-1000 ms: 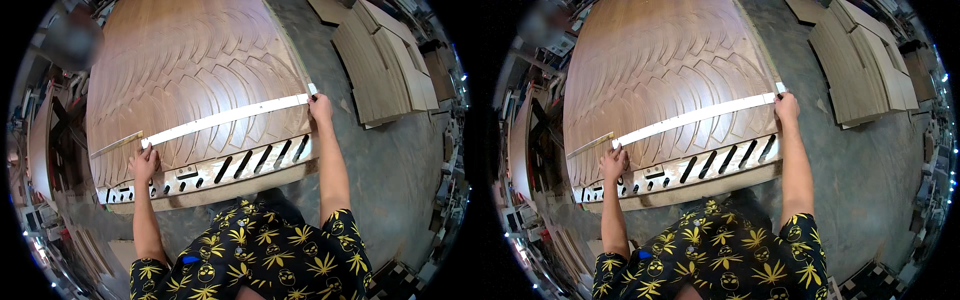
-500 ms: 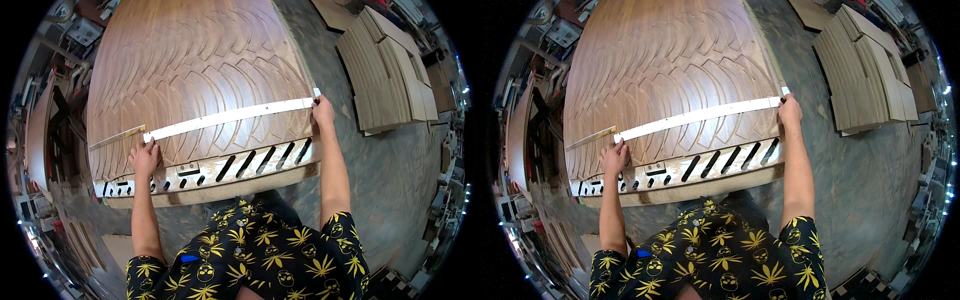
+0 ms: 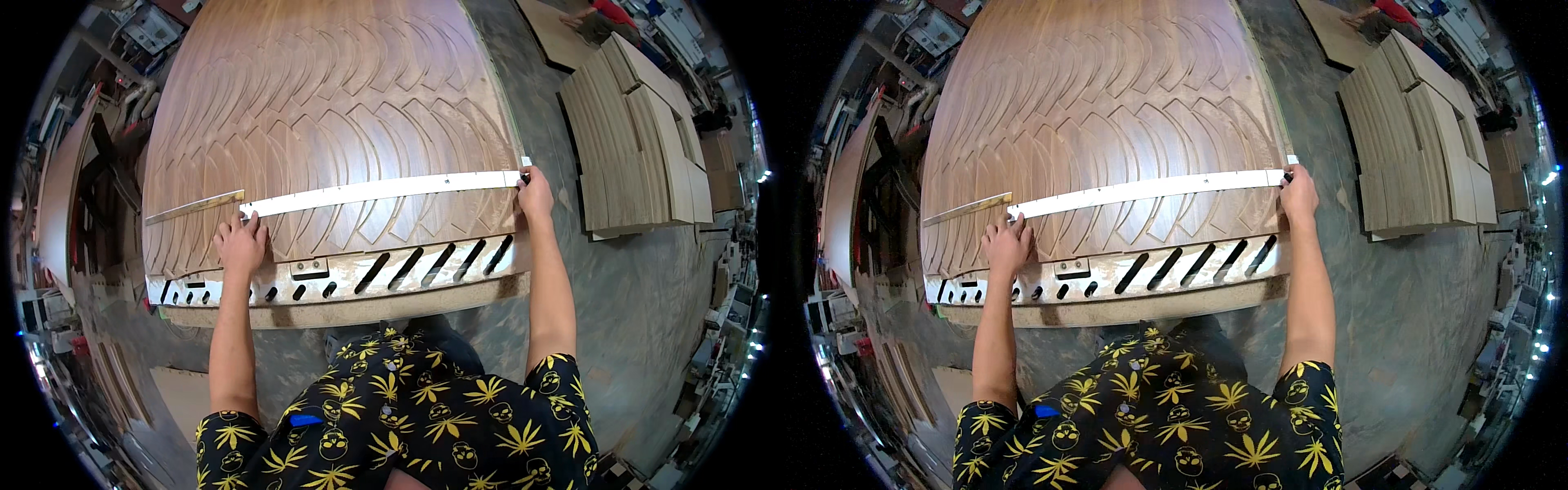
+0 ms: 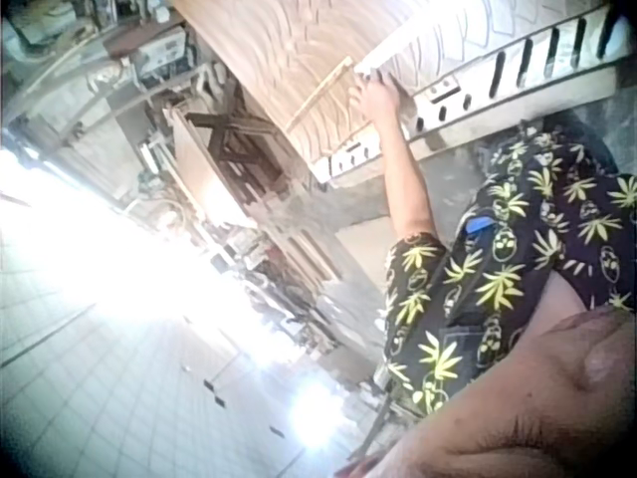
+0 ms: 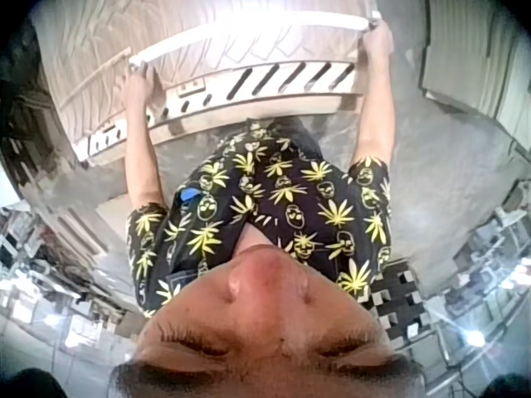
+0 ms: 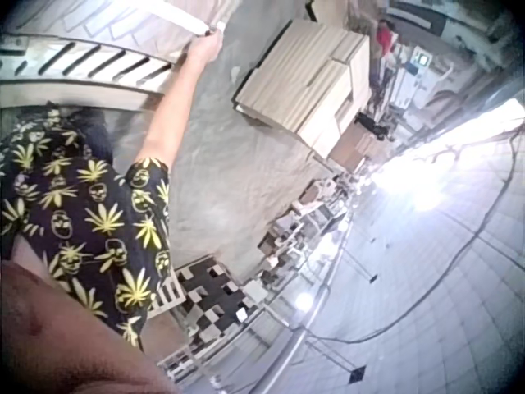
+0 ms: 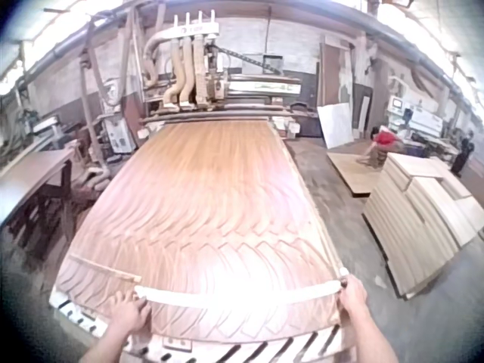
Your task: The person uses a straightedge and a marker to measure and mark wood panels on a workbench.
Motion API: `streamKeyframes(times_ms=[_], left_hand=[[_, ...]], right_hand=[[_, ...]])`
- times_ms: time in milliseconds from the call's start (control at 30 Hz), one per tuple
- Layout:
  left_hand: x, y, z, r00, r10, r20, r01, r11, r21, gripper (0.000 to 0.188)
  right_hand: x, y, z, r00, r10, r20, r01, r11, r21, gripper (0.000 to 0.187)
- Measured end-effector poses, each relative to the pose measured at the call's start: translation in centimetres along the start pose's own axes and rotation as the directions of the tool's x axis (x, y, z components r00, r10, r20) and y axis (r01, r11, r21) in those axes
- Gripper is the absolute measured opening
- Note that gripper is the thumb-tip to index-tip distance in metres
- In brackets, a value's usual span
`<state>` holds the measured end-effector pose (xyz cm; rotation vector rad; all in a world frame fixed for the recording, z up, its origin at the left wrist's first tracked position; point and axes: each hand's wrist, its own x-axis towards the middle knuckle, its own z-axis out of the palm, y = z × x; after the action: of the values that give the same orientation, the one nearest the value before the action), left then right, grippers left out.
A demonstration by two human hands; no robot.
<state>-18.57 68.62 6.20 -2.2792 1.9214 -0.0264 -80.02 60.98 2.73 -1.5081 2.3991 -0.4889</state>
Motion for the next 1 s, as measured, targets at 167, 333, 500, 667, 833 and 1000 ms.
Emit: streamKeyframes(times_ms=[167,333,500,667,833,1000], left_hand=[[0.0,0.0,-0.2,1.0,-0.013,0.02,0.013,1.0,0.004,0.046],[0.2,0.0,-0.2,1.0,-0.014,0.026,0.014,1.0,-0.004,0.045],[0.1,0.0,-0.4,0.999,-0.023,0.029,0.023,1.0,-0.007,0.045],[0.3,-0.2,-0.2,0.999,-0.019,0.043,0.019,1.0,-0.005,0.046],[0.2,0.0,-0.5,0.998,-0.025,0.061,0.026,1.0,-0.011,0.046],[0.2,0.1,-0.5,0.998,-0.029,0.058,0.03,1.0,-0.01,0.046]], right_hand=[[0.8,0.4,0.3,0.995,0.093,0.037,-0.091,0.995,-0.031,0.028],[1.7,1.1,0.5,0.987,0.143,0.069,-0.141,0.989,-0.033,0.029],[2.0,1.0,0.5,0.987,0.129,0.093,-0.124,0.991,-0.055,0.03],[2.1,1.1,0.4,0.985,0.131,0.113,-0.125,0.991,-0.051,0.03],[2.1,0.9,0.3,0.982,0.138,0.129,-0.132,0.99,-0.057,0.03],[1.8,1.0,0.6,0.995,0.09,0.046,-0.09,0.996,-0.008,0.024]])
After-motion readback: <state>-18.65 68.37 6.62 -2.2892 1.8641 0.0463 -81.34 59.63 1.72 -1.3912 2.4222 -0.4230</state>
